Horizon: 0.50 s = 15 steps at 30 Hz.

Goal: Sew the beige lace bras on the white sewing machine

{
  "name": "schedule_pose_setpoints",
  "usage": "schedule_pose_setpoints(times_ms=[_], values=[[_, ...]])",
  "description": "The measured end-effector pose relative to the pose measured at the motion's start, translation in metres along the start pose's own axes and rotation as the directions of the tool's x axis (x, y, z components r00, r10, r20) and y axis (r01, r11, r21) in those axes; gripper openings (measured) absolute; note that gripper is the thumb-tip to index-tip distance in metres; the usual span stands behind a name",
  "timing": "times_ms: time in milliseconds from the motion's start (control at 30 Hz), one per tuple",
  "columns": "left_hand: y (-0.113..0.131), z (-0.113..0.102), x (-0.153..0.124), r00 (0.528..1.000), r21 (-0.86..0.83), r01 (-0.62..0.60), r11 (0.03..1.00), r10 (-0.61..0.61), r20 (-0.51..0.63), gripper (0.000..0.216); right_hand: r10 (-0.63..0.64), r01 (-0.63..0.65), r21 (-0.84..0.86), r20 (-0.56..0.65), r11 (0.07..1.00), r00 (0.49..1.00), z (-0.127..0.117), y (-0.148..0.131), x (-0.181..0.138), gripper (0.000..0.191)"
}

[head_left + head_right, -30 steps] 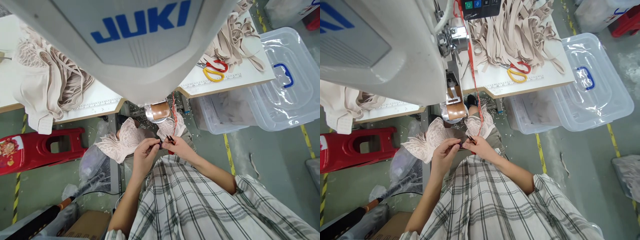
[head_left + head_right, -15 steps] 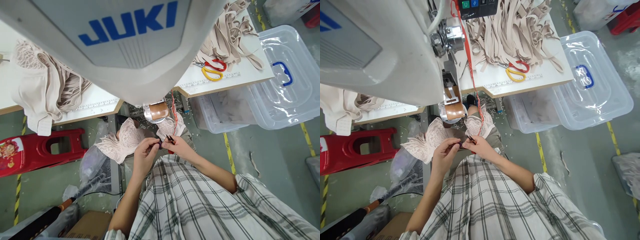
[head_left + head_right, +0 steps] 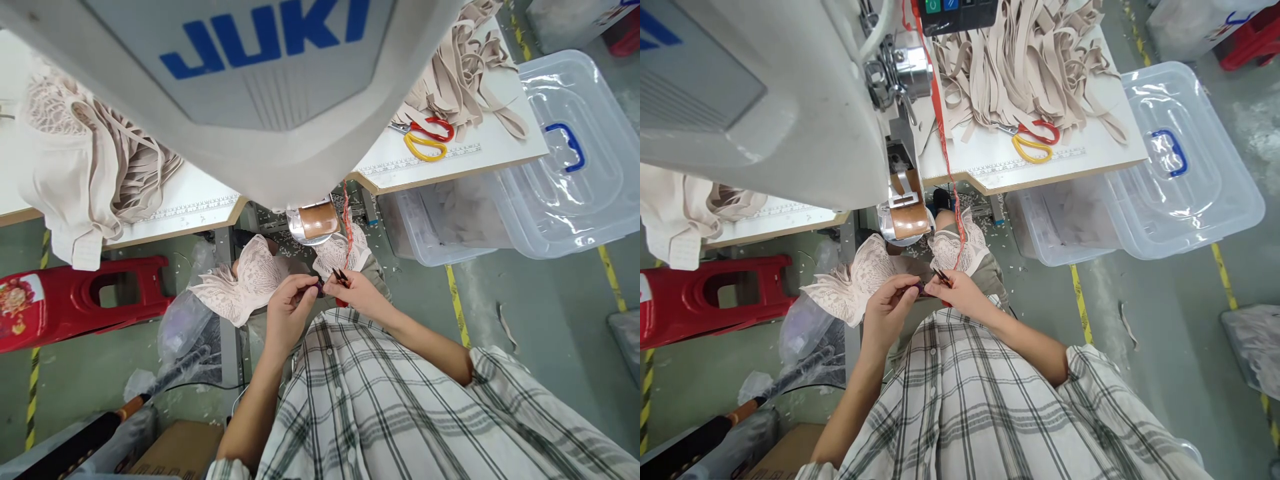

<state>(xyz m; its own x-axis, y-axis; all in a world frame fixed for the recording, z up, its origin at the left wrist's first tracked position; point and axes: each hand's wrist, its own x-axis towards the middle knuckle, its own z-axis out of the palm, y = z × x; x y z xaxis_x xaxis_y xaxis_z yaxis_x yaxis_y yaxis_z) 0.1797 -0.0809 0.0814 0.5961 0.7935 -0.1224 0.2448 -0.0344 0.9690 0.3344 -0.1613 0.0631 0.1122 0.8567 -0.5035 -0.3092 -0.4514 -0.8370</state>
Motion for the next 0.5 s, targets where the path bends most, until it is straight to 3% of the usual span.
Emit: schedule_pose_setpoints(times_ms=[500], values=[[-0.0008, -0.0002, -0.0015, 1.0, -0.013, -0.009, 1.0, 0.009, -0.007, 0.014, 0.003, -0.003, -0.003, -0.022, 1.0, 1.0, 0.0013, 0.0012, 0.0, 0.057]])
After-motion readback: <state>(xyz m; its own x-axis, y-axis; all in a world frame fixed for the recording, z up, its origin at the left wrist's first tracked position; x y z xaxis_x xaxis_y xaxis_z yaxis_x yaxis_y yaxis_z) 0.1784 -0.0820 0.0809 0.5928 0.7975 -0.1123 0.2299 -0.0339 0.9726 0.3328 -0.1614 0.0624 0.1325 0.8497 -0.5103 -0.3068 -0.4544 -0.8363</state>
